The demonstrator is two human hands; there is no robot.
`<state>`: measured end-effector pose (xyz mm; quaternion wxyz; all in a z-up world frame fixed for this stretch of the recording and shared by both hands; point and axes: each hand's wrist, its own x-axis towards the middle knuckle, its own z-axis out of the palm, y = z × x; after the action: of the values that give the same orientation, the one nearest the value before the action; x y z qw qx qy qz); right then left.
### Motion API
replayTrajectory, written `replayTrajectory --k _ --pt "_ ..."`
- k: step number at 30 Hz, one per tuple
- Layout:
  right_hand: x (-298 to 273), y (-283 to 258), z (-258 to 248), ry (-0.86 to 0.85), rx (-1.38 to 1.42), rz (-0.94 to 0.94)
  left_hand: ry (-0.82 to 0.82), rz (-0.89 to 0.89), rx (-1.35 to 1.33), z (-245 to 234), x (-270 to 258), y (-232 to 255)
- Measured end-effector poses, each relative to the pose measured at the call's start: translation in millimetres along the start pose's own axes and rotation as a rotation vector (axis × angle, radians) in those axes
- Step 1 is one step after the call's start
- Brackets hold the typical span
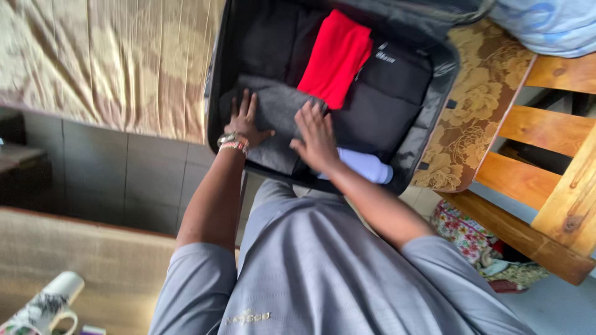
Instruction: The person packs a suitcase with various items including a red case, a black device, a mouse, a hair clip, and folded clothes. They then close the suitcase and place pens into a mesh pocket.
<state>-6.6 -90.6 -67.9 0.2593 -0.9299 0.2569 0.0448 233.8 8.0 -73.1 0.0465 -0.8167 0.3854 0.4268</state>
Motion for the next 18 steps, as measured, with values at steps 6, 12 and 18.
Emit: replayTrajectory --k 6,12,18 --pt "-87 -9 -1 -0.28 0.129 -0.124 0.034 -0.038 0.065 -3 -16 22" --pt "-115 25 -5 -0.057 0.363 -0.025 0.302 0.1 0.321 42 -48 49" --pt "-122 120 -81 0.436 0.463 0.046 0.118 0.25 0.089 129 -132 108"
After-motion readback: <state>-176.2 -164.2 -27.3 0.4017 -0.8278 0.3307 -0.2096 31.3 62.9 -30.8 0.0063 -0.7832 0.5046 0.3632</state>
